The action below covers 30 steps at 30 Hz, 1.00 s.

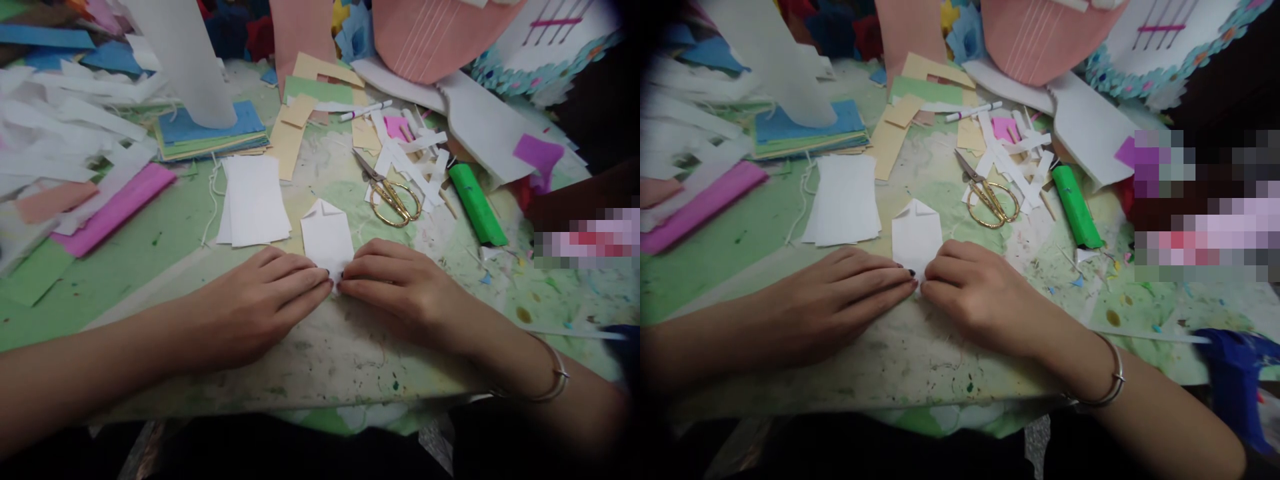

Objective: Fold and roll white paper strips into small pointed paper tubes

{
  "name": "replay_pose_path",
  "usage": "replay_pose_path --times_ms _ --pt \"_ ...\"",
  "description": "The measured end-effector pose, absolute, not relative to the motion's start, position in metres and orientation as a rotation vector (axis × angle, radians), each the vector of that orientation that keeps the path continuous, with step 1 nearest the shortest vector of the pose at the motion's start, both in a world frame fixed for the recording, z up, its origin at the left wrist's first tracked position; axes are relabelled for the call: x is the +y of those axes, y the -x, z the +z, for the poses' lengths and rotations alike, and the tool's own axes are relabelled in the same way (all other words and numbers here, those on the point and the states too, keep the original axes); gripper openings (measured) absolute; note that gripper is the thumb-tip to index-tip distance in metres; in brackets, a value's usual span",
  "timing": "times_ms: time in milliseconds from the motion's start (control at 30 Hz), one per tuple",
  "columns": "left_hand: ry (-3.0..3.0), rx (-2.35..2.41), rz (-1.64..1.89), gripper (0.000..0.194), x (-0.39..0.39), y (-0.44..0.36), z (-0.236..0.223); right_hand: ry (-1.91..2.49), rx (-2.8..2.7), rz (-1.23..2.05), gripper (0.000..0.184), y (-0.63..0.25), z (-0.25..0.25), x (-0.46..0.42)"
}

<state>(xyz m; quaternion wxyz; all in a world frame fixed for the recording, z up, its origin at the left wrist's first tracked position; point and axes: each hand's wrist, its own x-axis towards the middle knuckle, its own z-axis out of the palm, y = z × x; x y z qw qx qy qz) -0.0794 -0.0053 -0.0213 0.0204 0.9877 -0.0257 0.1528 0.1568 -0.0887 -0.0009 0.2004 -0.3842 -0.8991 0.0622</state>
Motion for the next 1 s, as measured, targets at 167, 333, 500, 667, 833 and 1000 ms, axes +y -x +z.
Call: replay_pose_path --times_ms 167,333,500,667,833,1000 --pt "-3.073 -0.044 0.455 0.036 -0.008 0.080 -0.022 1.078 -2.555 0.123 0.027 -0.156 0.000 -0.092" --pt "-3.088 -0.038 0.460 0.035 -0.008 0.078 -0.021 1.110 -2.603 0.093 0.031 -0.151 0.008 -0.097" --pt "-3.089 -0.087 0.559 0.031 -0.004 0.077 -0.021 1.145 -2.638 0.032 0.030 -0.149 0.011 -0.101" --pt "-3.019 -0.105 0.741 0.024 0.001 0.077 -0.020 1.124 -2.551 -0.035 0.033 -0.154 0.009 -0.101" --pt "-3.029 -0.130 0.673 0.027 0.003 0.077 -0.021 1.125 -2.624 -0.002 0.037 -0.154 0.012 -0.101" --pt "-3.051 -0.104 0.588 0.030 0.004 0.079 -0.023 1.155 -2.671 0.066 0.032 -0.150 0.013 -0.102"
